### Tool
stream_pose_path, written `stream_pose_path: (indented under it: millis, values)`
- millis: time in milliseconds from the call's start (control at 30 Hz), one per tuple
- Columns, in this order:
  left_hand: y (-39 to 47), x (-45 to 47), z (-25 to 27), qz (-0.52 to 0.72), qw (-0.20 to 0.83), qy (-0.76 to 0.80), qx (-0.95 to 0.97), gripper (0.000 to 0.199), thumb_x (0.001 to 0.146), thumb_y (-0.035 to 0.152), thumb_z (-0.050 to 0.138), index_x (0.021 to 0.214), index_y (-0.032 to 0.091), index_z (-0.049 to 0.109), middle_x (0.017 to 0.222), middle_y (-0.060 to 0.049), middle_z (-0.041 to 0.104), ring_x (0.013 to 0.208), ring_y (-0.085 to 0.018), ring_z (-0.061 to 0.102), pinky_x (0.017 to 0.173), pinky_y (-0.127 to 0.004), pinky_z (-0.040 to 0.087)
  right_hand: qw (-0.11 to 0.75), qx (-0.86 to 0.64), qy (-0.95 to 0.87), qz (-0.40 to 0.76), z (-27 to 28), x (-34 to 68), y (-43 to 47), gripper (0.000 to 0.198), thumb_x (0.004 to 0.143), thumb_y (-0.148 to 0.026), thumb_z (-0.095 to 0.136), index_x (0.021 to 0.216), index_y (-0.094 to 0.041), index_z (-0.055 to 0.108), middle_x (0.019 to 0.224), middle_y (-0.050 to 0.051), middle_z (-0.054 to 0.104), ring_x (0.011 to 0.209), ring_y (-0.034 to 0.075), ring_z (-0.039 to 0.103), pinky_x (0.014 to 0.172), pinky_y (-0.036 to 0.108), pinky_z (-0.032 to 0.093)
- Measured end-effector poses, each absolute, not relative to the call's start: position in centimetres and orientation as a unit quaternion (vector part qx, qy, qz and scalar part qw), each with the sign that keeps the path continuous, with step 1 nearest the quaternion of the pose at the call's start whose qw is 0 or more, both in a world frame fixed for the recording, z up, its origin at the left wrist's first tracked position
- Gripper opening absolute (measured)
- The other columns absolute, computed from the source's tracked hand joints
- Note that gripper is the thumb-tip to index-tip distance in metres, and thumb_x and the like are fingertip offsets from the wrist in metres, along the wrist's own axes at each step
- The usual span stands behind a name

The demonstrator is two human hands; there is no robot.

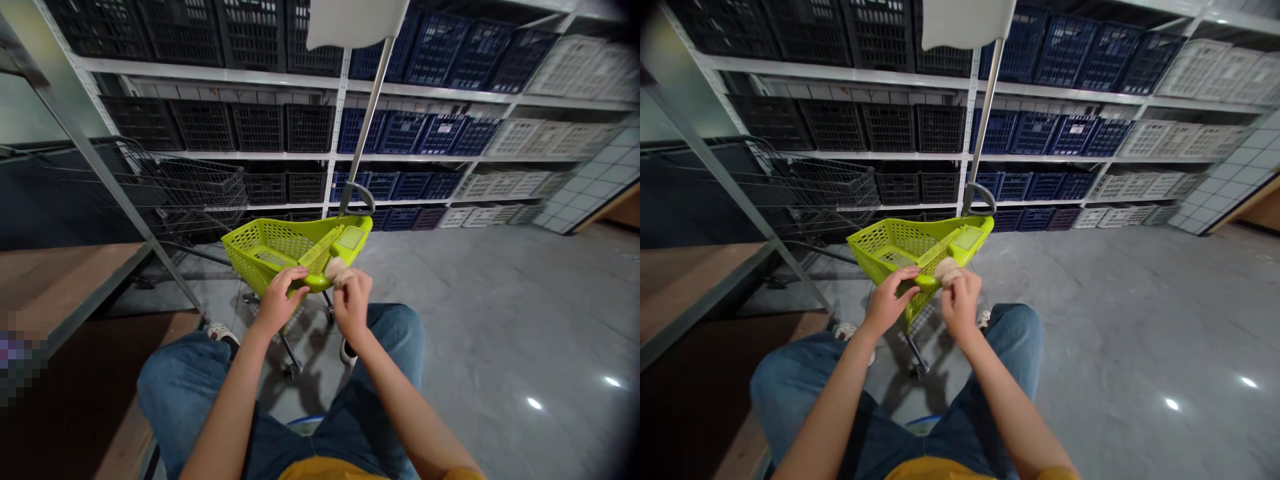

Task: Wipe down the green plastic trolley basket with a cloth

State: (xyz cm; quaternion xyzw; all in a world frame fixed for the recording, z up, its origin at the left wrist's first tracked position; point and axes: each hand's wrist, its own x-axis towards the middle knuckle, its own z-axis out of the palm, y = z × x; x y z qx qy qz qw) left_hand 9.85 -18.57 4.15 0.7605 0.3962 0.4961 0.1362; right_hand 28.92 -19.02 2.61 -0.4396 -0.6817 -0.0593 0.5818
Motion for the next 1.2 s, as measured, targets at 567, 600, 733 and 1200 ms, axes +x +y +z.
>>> stream_pose_path:
  millis: [567, 600, 733, 1200]
  values:
    - [-18.1, 9.2, 3.9, 0.472, 0.123, 0.366, 0.793, 0.026, 0.093, 0.024, 0.053, 0.118, 0.025, 0.059, 0.129, -0.007, 0.063, 0.127, -0.020, 0.054, 0.113, -0.047, 0.037, 0.689, -0.415, -0.594, -0.009, 0.3, 25.9, -20.0, 0.013, 0.081, -0.011, 0.055, 0.077, -0.023, 0.051, 0.092, 0.004, 0.050, 0.091, 0.021, 0.052, 0.080, 0.037, 0.047]
    - [-18.0, 9.0, 4.0, 0.459, 0.112, 0.369, 0.800, 0.026, 0.094, 0.022, 0.051, 0.118, 0.026, 0.059, 0.132, -0.007, 0.061, 0.131, -0.020, 0.051, 0.115, -0.049, 0.034, 0.698, -0.436, -0.568, -0.013, 0.2, 26.0, -19.8, 0.013, 0.081, -0.011, 0.055, 0.078, -0.023, 0.051, 0.092, 0.004, 0.050, 0.091, 0.021, 0.052, 0.080, 0.037, 0.047]
    - [-17.6, 8.5, 4.3, 0.437, 0.084, 0.396, 0.803, 0.026, 0.094, 0.020, 0.048, 0.113, 0.028, 0.063, 0.133, -0.006, 0.059, 0.134, -0.022, 0.046, 0.116, -0.054, 0.028, 0.707, -0.427, -0.563, -0.024, -0.2, 25.9, -19.1, 0.012, 0.083, -0.011, 0.056, 0.080, -0.022, 0.054, 0.091, 0.005, 0.052, 0.088, 0.020, 0.054, 0.079, 0.038, 0.049]
    - [-15.5, 11.4, 3.8, 0.457, 0.142, 0.417, 0.773, 0.027, 0.088, 0.027, 0.062, 0.115, 0.026, 0.061, 0.117, -0.002, 0.069, 0.111, -0.019, 0.060, 0.101, -0.038, 0.042, 0.633, -0.425, -0.644, -0.060, -0.5, 26.3, -19.9, 0.010, 0.089, -0.014, 0.058, 0.086, -0.020, 0.065, 0.101, 0.006, 0.053, 0.100, 0.020, 0.056, 0.088, 0.041, 0.051]
